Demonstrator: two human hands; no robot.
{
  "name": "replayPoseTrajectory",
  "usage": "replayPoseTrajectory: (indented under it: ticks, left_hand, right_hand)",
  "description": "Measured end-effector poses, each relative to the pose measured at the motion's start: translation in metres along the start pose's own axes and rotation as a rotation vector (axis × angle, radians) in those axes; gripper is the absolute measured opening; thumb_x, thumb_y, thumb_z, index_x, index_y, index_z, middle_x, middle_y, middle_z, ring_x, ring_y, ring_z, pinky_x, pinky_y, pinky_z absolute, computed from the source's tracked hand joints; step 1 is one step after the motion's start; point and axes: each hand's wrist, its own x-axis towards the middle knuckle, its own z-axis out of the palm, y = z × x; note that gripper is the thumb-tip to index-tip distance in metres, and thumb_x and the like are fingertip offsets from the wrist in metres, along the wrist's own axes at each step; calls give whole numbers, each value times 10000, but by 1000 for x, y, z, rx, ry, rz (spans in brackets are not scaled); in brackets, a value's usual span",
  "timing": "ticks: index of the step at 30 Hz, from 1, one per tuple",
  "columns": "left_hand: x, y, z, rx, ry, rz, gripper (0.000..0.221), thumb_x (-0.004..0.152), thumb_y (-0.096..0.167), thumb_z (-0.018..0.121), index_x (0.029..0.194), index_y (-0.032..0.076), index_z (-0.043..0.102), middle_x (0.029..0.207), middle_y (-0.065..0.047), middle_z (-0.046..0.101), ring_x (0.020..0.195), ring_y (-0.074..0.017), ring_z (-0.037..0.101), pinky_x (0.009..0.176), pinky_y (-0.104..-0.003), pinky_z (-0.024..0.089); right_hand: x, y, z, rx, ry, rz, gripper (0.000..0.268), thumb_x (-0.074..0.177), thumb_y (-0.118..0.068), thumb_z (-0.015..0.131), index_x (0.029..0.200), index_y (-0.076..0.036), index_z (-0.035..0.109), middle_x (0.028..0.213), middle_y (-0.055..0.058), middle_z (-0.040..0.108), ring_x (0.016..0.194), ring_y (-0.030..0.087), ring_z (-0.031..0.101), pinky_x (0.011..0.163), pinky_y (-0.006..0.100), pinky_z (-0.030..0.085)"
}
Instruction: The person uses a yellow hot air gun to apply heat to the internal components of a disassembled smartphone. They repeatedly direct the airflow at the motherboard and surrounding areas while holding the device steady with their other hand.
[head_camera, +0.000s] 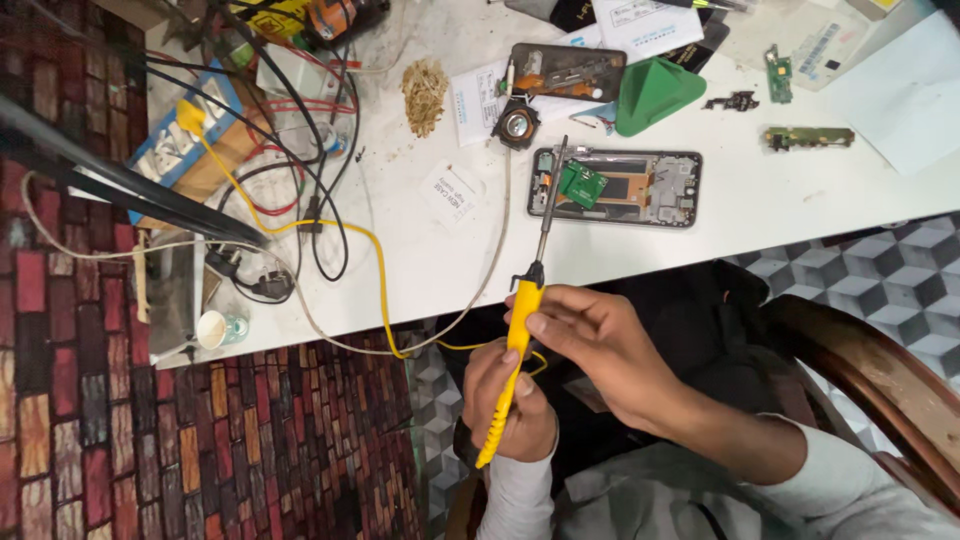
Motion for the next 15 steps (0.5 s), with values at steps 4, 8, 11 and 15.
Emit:
replayPoseTrajectory:
  ticks: [4, 8, 11, 15]
  left_hand:
    - [-5, -10, -10, -69, -11, -79, 239, 1077, 198, 643, 1243, 36, 586, 1129, -214, 690, 919, -291, 724, 805, -395, 620]
    - [-5, -20, -9, -301, 101, -190, 329, 1041, 195, 721, 1288, 24, 585, 1055, -185, 704, 861, -246, 673, 795, -363, 570]
    - [0, -24, -9, -220, 120, -239, 391, 1004, 247, 728, 1277, -11, 619, 1054, -177, 724, 903, -241, 697, 848, -362, 583]
    - [11, -23, -12, -4, 19, -142, 400, 979, 284, 752, 1201, -42, 683, 1111, -178, 749, 972, -245, 738, 885, -355, 597]
  right_hand:
    - [2, 4, 15, 173, -43, -16, 292, 979, -138, 684, 1182, 70, 710, 1107, 121, 741, 1054, 165, 674, 971, 346, 520]
    - [3, 4, 23, 189, -68, 2, 317, 959, -148, 696, 1210, 43, 722, 1113, 88, 733, 1094, 144, 659, 1003, 339, 501]
    - [5, 0, 25, 176, -85, -9, 338, 949, -154, 691, 1235, 25, 721, 1133, 66, 729, 1111, 134, 653, 1026, 334, 492]
    - [6, -7, 24, 177, -133, -24, 316, 996, -135, 677, 1242, 59, 722, 1106, 71, 692, 1083, 144, 644, 1016, 346, 497]
